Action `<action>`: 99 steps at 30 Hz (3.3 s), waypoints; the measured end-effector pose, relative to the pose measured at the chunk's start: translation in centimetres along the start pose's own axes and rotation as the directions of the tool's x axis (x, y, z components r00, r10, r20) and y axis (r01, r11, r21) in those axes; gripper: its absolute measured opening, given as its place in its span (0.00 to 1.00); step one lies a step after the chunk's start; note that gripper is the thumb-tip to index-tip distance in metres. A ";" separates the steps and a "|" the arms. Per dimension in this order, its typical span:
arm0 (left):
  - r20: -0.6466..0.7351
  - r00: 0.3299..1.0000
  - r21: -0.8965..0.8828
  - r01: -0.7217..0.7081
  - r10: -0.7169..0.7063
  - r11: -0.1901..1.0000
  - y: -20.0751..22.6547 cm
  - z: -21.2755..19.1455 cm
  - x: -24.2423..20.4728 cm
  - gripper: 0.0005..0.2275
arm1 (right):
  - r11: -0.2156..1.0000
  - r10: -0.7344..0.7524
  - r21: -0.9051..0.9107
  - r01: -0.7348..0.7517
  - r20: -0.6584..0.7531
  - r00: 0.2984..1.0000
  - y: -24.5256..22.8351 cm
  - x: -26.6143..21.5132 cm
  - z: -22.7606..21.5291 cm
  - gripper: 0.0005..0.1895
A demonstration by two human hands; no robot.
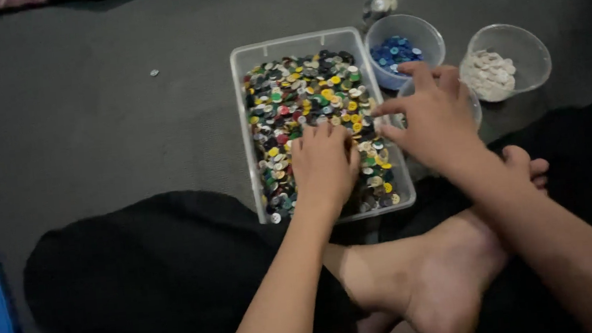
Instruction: Sorting various buttons from a large mixed container into smaller separate containers based on color and type.
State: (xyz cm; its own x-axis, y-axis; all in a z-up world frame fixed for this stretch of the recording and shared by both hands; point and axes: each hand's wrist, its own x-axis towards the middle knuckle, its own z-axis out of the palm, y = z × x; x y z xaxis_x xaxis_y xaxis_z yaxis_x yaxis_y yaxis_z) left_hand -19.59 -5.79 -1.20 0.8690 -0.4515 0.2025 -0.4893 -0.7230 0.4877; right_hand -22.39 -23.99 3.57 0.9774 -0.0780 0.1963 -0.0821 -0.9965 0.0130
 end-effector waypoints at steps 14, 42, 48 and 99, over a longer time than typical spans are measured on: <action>-0.097 0.993 -0.058 -0.075 0.069 0.996 -1.3 1.0 -1.1 0.05 | 0.926 -0.157 -0.365 0.098 -0.134 0.978 -1.4 0.7 3.9 0.06; -0.346 0.937 -0.486 -0.144 -0.039 0.862 -0.3 -0.8 -1.0 0.10 | 0.761 0.081 0.649 -0.010 -0.080 0.993 -2.0 -1.7 3.8 0.15; -0.294 0.950 -0.552 -0.081 -0.103 0.830 -0.1 -0.8 -1.3 0.09 | 0.779 0.003 0.615 0.123 -0.199 0.980 -1.9 -2.3 2.5 0.04; -0.210 0.977 -0.464 -0.117 0.019 0.878 -1.3 -0.1 -1.2 0.03 | 0.695 -0.104 0.719 -0.006 0.109 0.989 0.2 -2.1 2.9 0.07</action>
State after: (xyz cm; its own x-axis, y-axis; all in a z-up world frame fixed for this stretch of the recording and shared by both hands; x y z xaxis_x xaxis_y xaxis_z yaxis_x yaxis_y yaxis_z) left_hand -19.98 -4.25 -2.02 0.8558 -0.3448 0.3856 -0.4967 -0.3393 0.7989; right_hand -23.87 -24.11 0.33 0.9961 0.0232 0.0854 0.0764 -0.7132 -0.6968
